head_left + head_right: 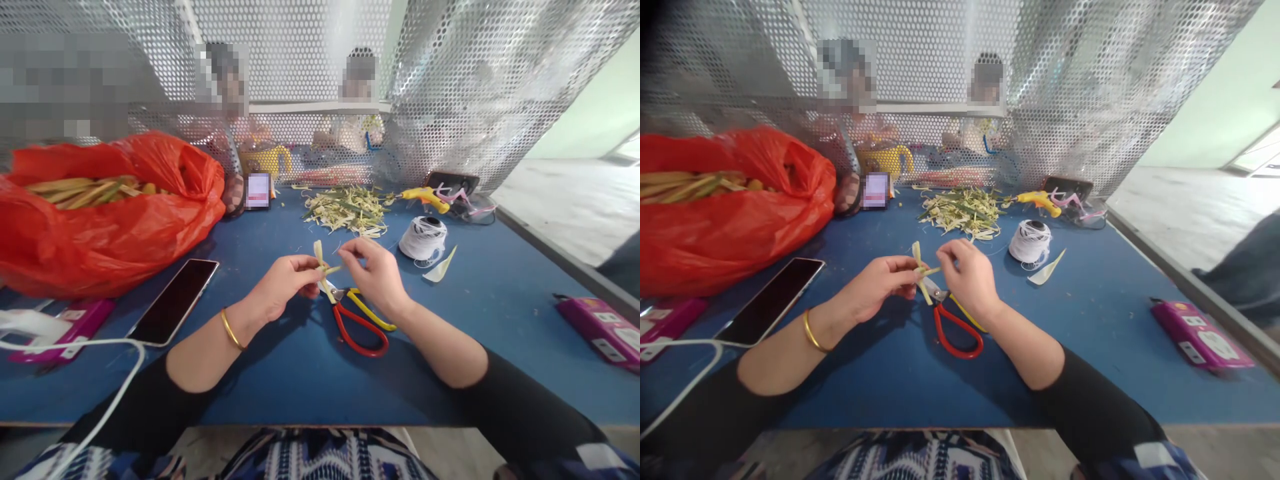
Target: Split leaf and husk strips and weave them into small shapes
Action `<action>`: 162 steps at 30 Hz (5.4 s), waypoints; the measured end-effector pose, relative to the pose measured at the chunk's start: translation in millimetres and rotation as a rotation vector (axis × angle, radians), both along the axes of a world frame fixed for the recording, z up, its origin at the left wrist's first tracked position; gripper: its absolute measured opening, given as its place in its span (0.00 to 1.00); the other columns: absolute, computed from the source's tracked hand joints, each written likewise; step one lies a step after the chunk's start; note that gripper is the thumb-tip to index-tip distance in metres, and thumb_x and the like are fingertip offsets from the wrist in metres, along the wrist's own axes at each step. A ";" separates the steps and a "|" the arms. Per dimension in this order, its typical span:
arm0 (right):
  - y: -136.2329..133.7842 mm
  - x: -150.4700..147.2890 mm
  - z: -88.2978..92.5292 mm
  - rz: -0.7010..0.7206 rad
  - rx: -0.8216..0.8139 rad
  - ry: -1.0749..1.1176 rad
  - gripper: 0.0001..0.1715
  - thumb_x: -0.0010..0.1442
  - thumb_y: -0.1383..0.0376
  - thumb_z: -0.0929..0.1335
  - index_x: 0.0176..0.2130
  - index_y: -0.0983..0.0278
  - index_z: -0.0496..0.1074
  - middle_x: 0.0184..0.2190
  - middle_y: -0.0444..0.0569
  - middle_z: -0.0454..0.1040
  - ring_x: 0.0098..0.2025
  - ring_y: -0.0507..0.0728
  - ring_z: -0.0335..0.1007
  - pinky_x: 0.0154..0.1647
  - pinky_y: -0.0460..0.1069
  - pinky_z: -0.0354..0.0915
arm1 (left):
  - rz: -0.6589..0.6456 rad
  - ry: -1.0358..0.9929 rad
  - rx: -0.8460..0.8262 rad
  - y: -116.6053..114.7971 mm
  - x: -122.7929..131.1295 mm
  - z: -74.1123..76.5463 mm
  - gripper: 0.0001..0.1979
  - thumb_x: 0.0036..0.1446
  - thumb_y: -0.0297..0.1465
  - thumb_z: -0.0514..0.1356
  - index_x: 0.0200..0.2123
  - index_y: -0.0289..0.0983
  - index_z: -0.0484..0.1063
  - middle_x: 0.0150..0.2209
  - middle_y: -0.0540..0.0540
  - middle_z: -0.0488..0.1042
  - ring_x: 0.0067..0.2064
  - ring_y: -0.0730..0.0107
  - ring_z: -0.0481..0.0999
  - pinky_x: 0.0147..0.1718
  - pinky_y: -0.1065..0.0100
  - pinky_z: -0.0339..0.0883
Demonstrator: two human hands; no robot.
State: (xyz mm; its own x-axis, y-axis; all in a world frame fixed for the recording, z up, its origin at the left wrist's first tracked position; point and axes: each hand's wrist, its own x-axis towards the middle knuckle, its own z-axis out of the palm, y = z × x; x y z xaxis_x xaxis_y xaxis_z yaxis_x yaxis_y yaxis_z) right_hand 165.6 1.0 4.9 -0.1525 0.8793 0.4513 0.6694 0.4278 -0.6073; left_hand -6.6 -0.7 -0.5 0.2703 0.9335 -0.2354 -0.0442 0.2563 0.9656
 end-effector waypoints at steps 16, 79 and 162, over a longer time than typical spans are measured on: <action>-46.2 19.5 -3.8 0.224 -0.267 -0.904 0.33 0.45 0.73 0.63 0.52 0.66 0.66 0.37 0.56 0.73 0.36 0.62 0.71 0.31 0.50 0.57 | 0.277 -0.196 -0.096 15.8 -14.4 11.5 0.06 0.53 0.21 0.60 0.35 0.32 0.75 0.31 0.41 0.80 0.30 0.69 0.80 0.23 0.75 0.70; -26.6 28.0 -12.9 -0.055 -0.244 -0.688 0.15 0.58 0.62 0.64 0.45 0.64 0.70 0.34 0.52 0.77 0.31 0.58 0.72 0.27 0.48 0.56 | 0.346 -0.242 -0.120 15.2 -7.8 2.4 0.07 0.56 0.26 0.59 0.38 0.33 0.75 0.30 0.43 0.80 0.26 0.72 0.78 0.22 0.75 0.68; 4.0 -10.8 -15.7 0.053 -0.522 0.541 0.15 0.44 0.55 0.70 0.25 0.65 0.72 0.16 0.41 0.67 0.18 0.50 0.61 0.21 0.46 0.57 | -0.343 0.825 0.557 5.5 -15.7 40.9 0.21 0.49 0.40 0.63 0.46 0.38 0.73 0.37 0.45 0.81 0.36 0.63 0.78 0.32 0.68 0.67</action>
